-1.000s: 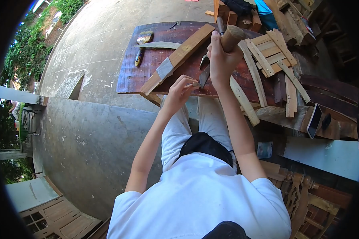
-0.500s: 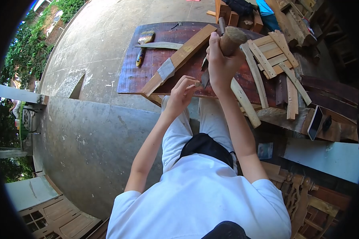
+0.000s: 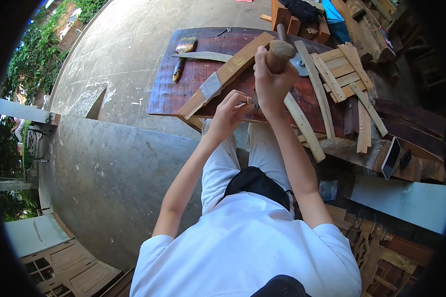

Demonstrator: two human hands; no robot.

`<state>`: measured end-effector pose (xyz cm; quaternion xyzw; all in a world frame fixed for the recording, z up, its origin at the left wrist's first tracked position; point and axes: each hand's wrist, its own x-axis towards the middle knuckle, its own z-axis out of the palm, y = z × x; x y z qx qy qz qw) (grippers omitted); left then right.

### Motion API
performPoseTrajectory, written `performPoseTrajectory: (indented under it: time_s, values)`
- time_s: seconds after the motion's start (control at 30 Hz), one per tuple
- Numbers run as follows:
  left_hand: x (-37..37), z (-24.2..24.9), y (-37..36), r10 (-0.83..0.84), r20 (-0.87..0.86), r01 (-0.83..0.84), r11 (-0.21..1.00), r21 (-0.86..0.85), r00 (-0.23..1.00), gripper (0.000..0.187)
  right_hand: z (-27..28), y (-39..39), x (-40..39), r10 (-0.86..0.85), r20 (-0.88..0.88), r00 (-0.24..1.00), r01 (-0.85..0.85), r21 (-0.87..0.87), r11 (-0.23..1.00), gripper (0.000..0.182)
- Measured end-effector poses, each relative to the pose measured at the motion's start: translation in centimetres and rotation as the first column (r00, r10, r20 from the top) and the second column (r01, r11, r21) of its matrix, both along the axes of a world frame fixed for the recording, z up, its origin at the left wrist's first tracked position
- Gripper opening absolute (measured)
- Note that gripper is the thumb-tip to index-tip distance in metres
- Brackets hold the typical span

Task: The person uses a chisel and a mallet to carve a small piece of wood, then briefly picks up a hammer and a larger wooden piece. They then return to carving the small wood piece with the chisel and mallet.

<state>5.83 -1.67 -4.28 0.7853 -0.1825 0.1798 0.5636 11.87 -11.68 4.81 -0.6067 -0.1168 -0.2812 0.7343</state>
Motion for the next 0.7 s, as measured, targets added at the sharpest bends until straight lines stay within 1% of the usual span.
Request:
performPoseTrajectory:
  time_s: [0.07, 0.1, 0.17, 0.2, 0.23, 0.3, 0.33, 0.37, 0.4, 0.43, 0.47, 0.5, 0.53, 0.57, 0.6, 0.63, 0.67, 0.7]
  values:
    - [0.2, 0.4, -0.1, 0.013, -0.022, -0.013, 0.999, -0.030, 1.000, 0.018, 0.9, -0.2, -0.4, -0.019, 0.004, 1.000, 0.019, 0.026, 0.999, 0.017]
    - [0.0, 0.4, -0.2, 0.018, -0.041, -0.021, 0.998, -0.058, 0.999, 0.018, -0.1, -0.1, -0.3, -0.018, -0.005, 1.000, 0.018, 0.024, 1.000, 0.017]
    - [0.2, -0.8, -0.3, 0.021, -0.025, -0.023, 0.998, -0.053, 0.999, 0.018, -2.5, 0.1, 0.9, -0.023, 0.002, 1.000, 0.023, -0.028, 0.999, 0.018]
    - [0.5, -0.7, -0.2, 0.021, -0.009, -0.021, 0.999, -0.043, 1.000, 0.017, -2.5, 0.0, 1.1, -0.036, -0.060, 0.998, 0.034, -0.035, 0.999, 0.019]
    - [0.6, -0.8, -0.1, 0.021, -0.011, -0.021, 0.999, -0.043, 1.000, 0.017, -2.7, -0.2, 1.3, -0.036, -0.061, 0.997, 0.034, -0.035, 0.999, 0.019]
    - [0.9, -1.1, 0.0, 0.050, -0.059, -0.052, 0.998, -0.029, 0.997, 0.016, -2.7, -0.7, 1.6, -0.023, -0.074, 0.997, 0.025, 0.020, 0.999, 0.021]
    - [0.9, -1.3, 0.0, 0.046, -0.063, -0.048, 0.998, -0.029, 0.997, 0.016, -2.6, -1.0, 1.7, -0.069, -0.050, 0.996, 0.070, 0.026, 0.997, 0.023]
    - [1.0, -1.3, 0.0, 0.093, -0.076, -0.094, 0.995, -0.016, 0.993, 0.015, -2.5, -1.3, 1.5, -0.071, -0.051, 0.996, 0.072, 0.023, 0.997, 0.023]
    - [1.1, -1.4, 0.1, 0.139, -0.088, -0.140, 0.990, -0.001, 0.986, 0.014, -1.6, -1.7, 0.8, -0.027, -0.103, 0.994, 0.037, 0.095, 0.995, 0.024]
    - [1.2, -1.4, 0.1, 0.135, -0.089, -0.135, 0.991, 0.000, 0.987, 0.014, -1.0, -2.1, 0.1, 0.018, -0.153, 0.988, 0.008, 0.170, 0.985, 0.025]
    - [1.2, -1.4, 0.1, 0.159, -0.110, -0.162, 0.987, -0.020, 0.981, 0.013, -0.7, -2.5, -0.3, 0.071, -0.141, 0.988, -0.042, 0.198, 0.979, 0.026]
    - [1.3, -1.4, 0.2, 0.181, -0.131, -0.187, 0.982, -0.039, 0.975, 0.011, -1.0, -2.8, -0.3, 0.064, -0.142, 0.988, -0.035, 0.200, 0.979, 0.026]
    - [1.5, -2.1, 0.3, 0.175, -0.131, -0.181, 0.983, -0.037, 0.976, 0.011, -1.5, -3.1, -0.3, 0.050, -0.093, 0.994, -0.032, 0.183, 0.983, 0.026]
    - [1.9, -3.1, 0.5, 0.183, -0.157, -0.199, 0.975, -0.096, 0.970, 0.013, -1.8, -3.3, -0.2, 0.036, -0.044, 0.998, -0.028, 0.166, 0.986, 0.027]
    - [2.1, -3.1, 0.4, 0.190, -0.185, -0.219, 0.963, -0.155, 0.964, 0.015, -1.6, -3.7, -0.4, 0.031, -0.044, 0.999, -0.023, 0.167, 0.986, 0.027]
    - [2.0, -3.1, 0.3, 0.186, -0.186, -0.215, 0.964, -0.154, 0.965, 0.015, -1.4, -4.0, -0.9, 0.105, -0.040, 0.994, -0.094, 0.216, 0.972, 0.028]
    - [1.7, -3.2, 0.1, 0.182, -0.249, -0.237, 0.948, -0.213, 0.951, 0.017, -1.2, -4.3, -1.1, 0.179, -0.033, 0.983, -0.164, 0.265, 0.950, 0.028]
    - [1.5, -3.2, 0.0, 0.175, -0.313, -0.264, 0.926, -0.270, 0.934, 0.019, -1.2, -4.5, -1.2, 0.175, -0.037, 0.984, -0.159, 0.266, 0.951, 0.028]
